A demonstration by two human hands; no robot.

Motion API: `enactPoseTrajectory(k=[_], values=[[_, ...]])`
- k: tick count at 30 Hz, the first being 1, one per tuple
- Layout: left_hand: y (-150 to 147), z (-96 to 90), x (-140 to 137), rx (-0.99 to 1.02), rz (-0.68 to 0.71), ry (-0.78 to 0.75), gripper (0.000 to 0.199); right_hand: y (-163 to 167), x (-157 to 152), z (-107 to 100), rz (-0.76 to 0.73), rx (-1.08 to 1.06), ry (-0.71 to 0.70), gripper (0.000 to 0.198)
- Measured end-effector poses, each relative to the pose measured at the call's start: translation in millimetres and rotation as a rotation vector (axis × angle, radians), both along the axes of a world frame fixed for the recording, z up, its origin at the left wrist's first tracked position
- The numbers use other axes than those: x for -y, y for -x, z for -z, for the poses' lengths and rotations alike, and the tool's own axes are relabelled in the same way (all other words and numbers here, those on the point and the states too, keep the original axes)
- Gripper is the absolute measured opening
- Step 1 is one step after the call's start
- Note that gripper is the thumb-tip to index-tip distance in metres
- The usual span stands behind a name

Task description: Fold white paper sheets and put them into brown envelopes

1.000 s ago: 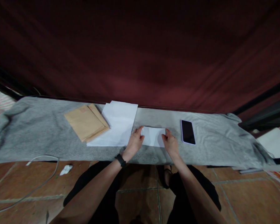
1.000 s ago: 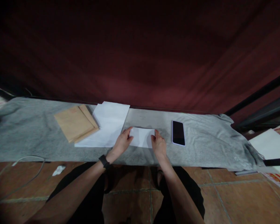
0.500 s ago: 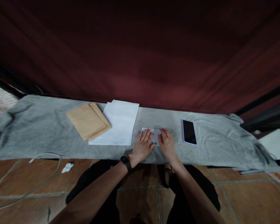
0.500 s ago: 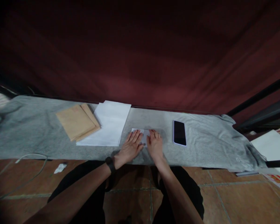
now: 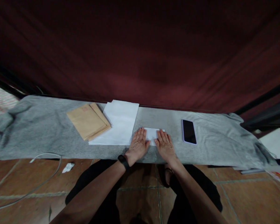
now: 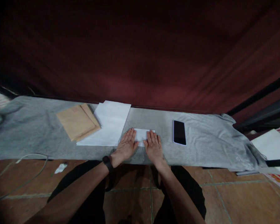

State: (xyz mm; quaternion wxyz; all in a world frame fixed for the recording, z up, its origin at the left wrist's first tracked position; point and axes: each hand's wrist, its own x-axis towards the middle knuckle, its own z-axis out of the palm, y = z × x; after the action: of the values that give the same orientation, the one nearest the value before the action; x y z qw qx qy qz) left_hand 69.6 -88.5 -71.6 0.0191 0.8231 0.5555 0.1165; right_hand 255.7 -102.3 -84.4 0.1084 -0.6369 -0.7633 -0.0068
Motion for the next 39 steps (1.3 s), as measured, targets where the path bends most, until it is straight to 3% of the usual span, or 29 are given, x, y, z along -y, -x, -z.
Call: enactPoseTrajectory(k=[12,18,21,27,39], values=[[2,-3.2,1,-0.028,-0.036,0.022,0.063,-14,4,-2,0.144,-0.049,-0.014,0.059],[2,-6.5,3,-0.048,-0.020,0.008,0.065,7,8,-6,-0.134,-0.063,-0.034,0.056],[2,-6.5,3,-0.051,-0.016,-0.001,0.065,12,13,-1,-0.184,-0.040,-0.064,0.054],[4,-6.0,3,-0.060,-0.003,-0.014,0.067,2,14,4,-0.092,0.011,-0.080,0.053],[13,-14.4,5,-0.057,0.009,-0.006,0.067,-12,11,6,0.035,0.010,0.041,0.060]])
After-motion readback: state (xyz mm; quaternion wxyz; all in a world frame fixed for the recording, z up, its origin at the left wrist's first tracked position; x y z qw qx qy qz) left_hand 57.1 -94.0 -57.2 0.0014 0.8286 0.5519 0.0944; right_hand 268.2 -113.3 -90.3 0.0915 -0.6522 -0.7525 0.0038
